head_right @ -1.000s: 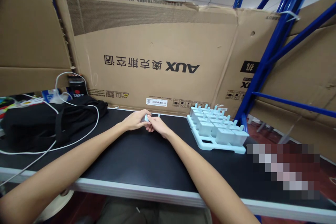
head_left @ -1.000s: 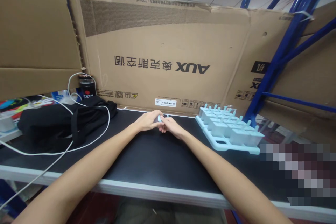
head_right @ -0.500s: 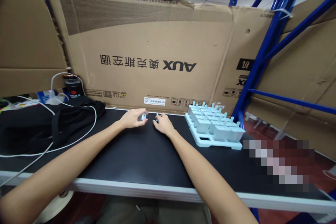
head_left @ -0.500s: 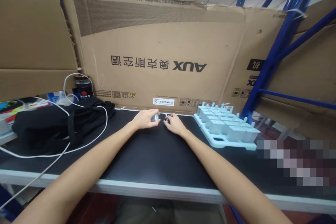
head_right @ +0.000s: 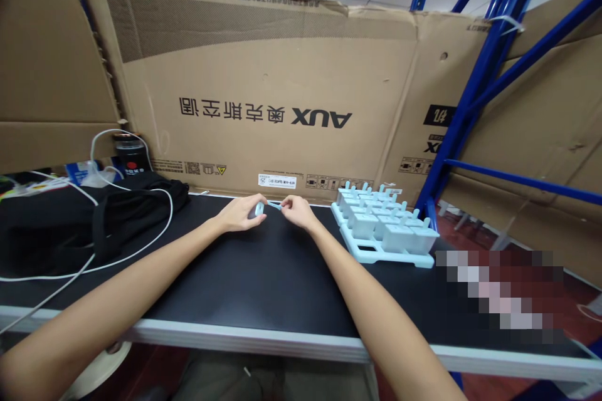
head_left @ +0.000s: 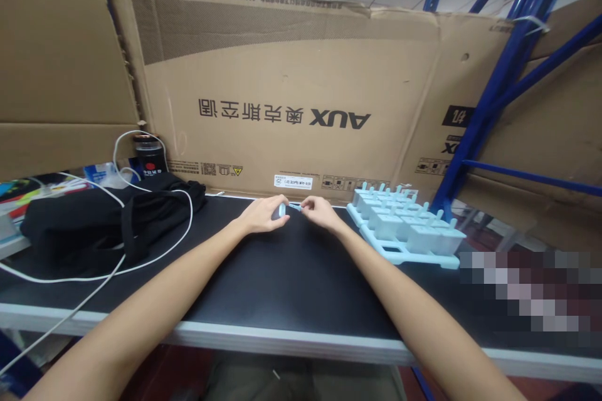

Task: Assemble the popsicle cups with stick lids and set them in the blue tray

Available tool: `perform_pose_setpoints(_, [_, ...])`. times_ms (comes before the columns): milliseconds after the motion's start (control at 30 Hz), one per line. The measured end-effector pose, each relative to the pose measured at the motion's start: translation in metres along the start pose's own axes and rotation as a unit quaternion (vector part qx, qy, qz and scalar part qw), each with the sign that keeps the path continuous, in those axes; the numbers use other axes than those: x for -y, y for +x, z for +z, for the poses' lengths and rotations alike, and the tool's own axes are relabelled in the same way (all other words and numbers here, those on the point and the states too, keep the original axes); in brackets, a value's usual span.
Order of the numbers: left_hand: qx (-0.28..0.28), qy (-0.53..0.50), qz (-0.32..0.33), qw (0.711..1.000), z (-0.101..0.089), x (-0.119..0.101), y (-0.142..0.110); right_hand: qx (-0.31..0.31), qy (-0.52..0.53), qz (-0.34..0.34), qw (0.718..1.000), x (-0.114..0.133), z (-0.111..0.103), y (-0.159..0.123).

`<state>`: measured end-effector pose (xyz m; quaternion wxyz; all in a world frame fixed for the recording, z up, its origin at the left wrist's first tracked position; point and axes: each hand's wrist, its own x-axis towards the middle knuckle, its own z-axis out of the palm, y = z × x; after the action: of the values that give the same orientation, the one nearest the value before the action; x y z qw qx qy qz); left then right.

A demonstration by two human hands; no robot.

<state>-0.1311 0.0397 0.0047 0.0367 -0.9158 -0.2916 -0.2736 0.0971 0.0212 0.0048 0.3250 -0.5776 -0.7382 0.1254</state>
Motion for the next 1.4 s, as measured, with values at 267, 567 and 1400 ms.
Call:
perform_pose_setpoints(267, [-0.009, -0.044, -0.049, 0.998, 0.002, 0.002, 0.001, -0.060, 0.209, -0.061, 0.974, 0.026, -0.042, -0.002])
perform_pose_setpoints(567, [-0.057, -0.138, 0.041, 0.988, 0.008, 0.000, 0.003, -0.059, 0.106, -0.070, 0.990, 0.047, -0.033, -0.006])
perform_pose_setpoints(1400, [-0.098, -0.307, 0.142, 0.936, 0.128, -0.190, 0.115, 0.058, -0.172, 0.020, 0.983, -0.041, -0.225, -0.129])
